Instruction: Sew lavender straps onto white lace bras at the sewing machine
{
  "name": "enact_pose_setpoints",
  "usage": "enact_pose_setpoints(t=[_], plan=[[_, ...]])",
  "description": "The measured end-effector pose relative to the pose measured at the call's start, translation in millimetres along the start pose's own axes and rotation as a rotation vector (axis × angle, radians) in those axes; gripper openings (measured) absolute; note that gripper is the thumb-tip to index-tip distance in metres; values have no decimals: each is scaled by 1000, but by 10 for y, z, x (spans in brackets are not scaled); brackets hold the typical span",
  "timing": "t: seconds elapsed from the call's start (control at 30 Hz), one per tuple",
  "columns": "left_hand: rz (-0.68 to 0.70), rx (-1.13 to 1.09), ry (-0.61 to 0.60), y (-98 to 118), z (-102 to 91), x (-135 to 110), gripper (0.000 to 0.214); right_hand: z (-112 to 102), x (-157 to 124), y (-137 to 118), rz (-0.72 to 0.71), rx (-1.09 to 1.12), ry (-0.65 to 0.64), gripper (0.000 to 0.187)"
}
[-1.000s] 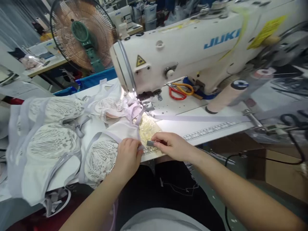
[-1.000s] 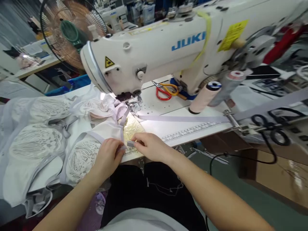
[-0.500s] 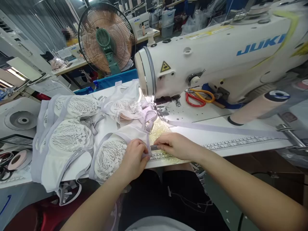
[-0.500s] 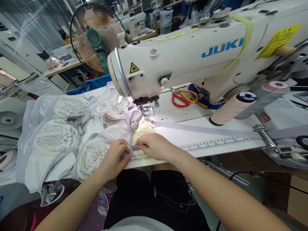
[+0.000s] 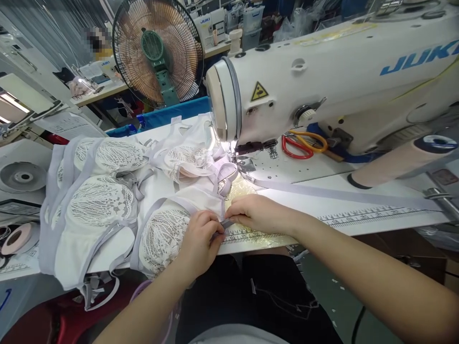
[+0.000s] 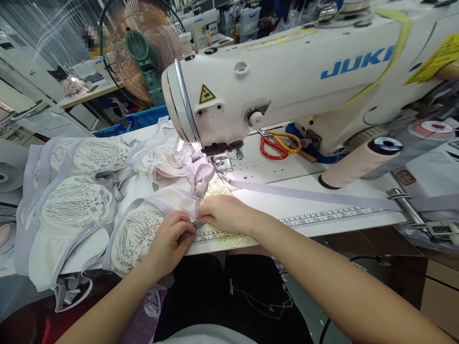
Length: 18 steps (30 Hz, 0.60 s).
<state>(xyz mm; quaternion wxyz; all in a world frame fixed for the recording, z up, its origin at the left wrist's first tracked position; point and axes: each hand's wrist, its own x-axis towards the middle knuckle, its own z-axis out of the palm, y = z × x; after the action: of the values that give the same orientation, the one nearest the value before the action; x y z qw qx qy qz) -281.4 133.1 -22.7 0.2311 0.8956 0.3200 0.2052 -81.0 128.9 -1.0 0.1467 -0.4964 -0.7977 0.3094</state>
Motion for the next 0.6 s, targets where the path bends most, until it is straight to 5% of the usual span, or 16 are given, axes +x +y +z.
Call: enact_pose_setpoints(t=[0.6], plan=[[31, 1, -34, 31, 2, 55, 8, -218, 166, 9, -93, -135, -334, 18]])
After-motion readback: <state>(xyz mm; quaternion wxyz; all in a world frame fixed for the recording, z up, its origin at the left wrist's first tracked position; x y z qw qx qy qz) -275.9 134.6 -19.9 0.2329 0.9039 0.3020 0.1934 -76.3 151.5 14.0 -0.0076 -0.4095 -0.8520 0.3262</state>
